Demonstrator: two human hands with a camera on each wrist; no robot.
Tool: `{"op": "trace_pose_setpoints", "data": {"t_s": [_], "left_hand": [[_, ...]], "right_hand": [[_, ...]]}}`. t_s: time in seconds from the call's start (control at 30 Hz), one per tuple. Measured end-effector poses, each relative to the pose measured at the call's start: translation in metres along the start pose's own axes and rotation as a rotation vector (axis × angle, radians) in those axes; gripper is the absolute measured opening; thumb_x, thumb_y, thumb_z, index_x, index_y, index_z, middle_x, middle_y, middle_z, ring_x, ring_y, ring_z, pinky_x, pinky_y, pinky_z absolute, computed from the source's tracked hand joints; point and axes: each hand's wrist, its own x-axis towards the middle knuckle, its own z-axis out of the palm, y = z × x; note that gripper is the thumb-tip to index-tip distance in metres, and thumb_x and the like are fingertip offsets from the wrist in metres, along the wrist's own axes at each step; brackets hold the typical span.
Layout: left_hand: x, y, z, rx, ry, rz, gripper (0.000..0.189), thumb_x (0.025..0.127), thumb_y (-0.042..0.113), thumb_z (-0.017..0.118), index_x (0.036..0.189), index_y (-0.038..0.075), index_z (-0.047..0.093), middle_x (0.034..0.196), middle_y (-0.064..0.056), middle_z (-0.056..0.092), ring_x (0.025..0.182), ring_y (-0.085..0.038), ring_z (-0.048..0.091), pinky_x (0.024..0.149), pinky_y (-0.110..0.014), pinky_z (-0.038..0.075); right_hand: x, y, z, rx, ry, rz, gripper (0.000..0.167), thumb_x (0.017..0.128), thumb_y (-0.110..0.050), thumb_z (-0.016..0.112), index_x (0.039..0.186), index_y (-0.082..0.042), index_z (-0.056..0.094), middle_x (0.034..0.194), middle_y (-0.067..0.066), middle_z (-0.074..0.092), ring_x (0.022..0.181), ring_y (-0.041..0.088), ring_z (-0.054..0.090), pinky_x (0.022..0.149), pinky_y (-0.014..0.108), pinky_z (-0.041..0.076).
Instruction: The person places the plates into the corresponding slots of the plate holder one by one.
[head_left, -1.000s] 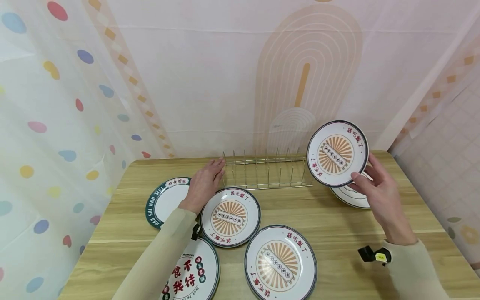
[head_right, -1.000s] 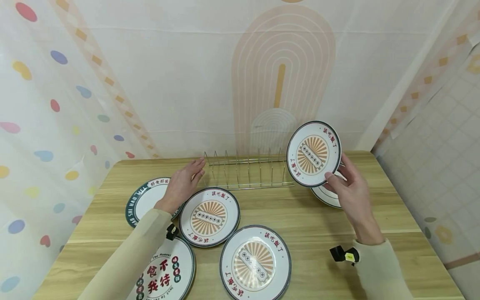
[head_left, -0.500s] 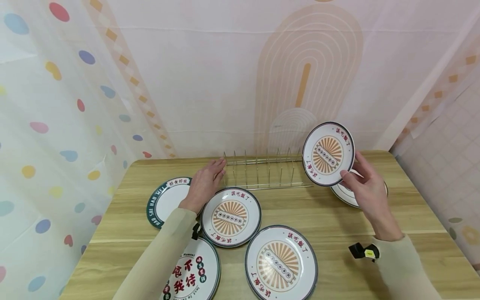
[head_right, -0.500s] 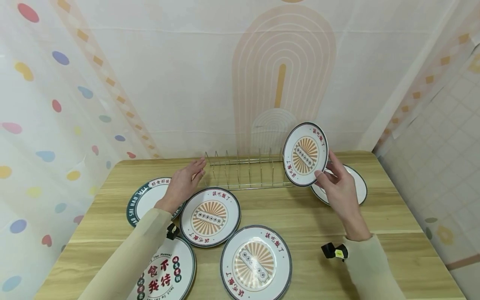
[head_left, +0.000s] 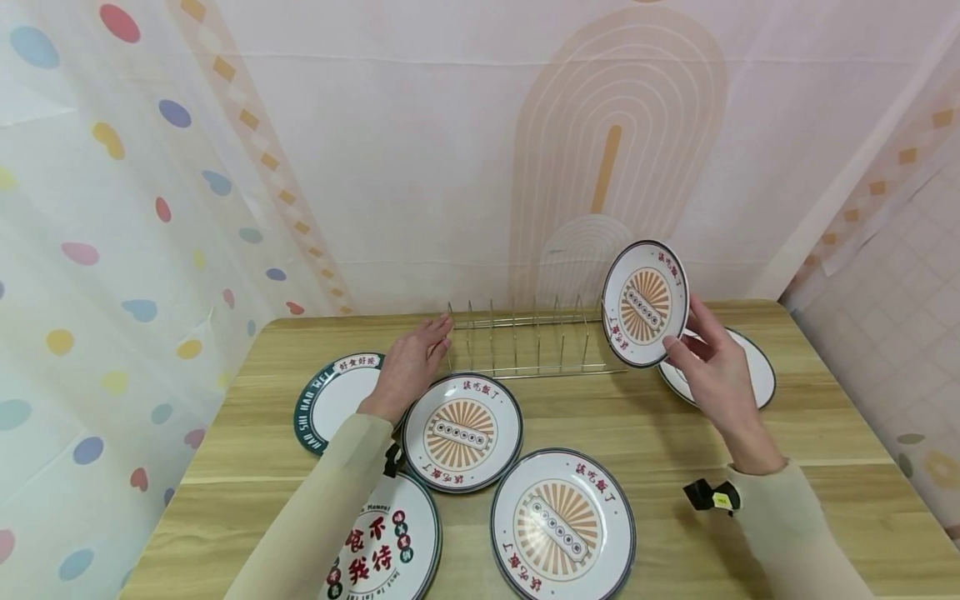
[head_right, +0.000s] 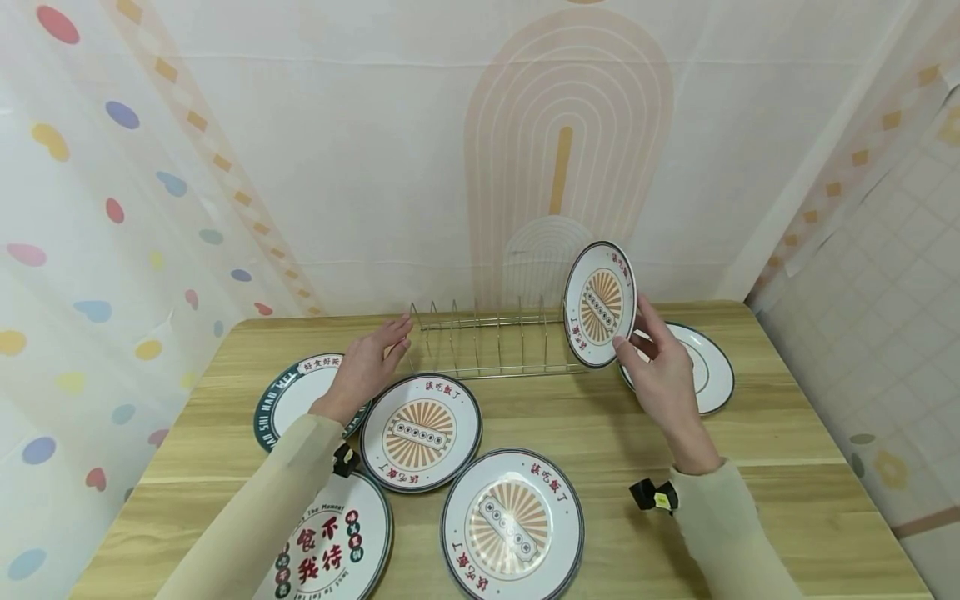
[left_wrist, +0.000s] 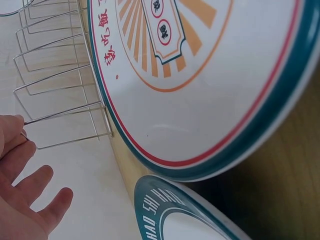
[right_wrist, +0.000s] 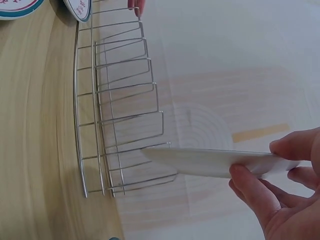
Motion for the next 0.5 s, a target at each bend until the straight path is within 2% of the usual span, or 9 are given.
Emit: {"op": "trace_pose_setpoints", "data": {"t_s": [0.17, 0.4, 0.5], "left_hand": [[0.000, 0.000, -0.001, 0.003, -0.002, -0.003, 0.042, 0.107, 0.015, 0.059, 0.147, 0.004, 0.058, 0.153, -0.011, 0.053, 0.142, -0.037, 0.048, 0.113, -0.056, 0.042], [0.000, 0.001, -0.001, 0.005, -0.011, -0.009, 0.042, 0.107, 0.015, 0.059, 0.148, 0.005, 0.056, 0.154, -0.011, 0.052, 0.142, -0.036, 0.047, 0.114, -0.055, 0.041], [-0.001, 0.002, -0.002, 0.002, -0.013, -0.012, 0.043, 0.107, 0.015, 0.058, 0.149, 0.006, 0.056, 0.154, -0.011, 0.052, 0.143, -0.036, 0.047, 0.115, -0.055, 0.040]], "right_hand": [[0.001, 0.003, 0.006, -0.071, -0.008, -0.005, 0.066, 0.100, -0.004, 0.064, 0.160, -0.012, 0.040, 0.139, 0.027, 0.060, 0.105, 0.000, 0.061, 0.079, 0.012, 0.055], [0.003, 0.009, 0.013, -0.119, -0.012, -0.022, 0.066, 0.099, -0.003, 0.065, 0.160, -0.012, 0.041, 0.135, 0.027, 0.062, 0.115, 0.032, 0.063, 0.081, 0.007, 0.051], [0.003, 0.011, 0.016, -0.127, -0.010, -0.024, 0.065, 0.099, -0.002, 0.064, 0.159, -0.010, 0.041, 0.133, 0.028, 0.062, 0.116, 0.038, 0.063, 0.081, 0.007, 0.051]]}}
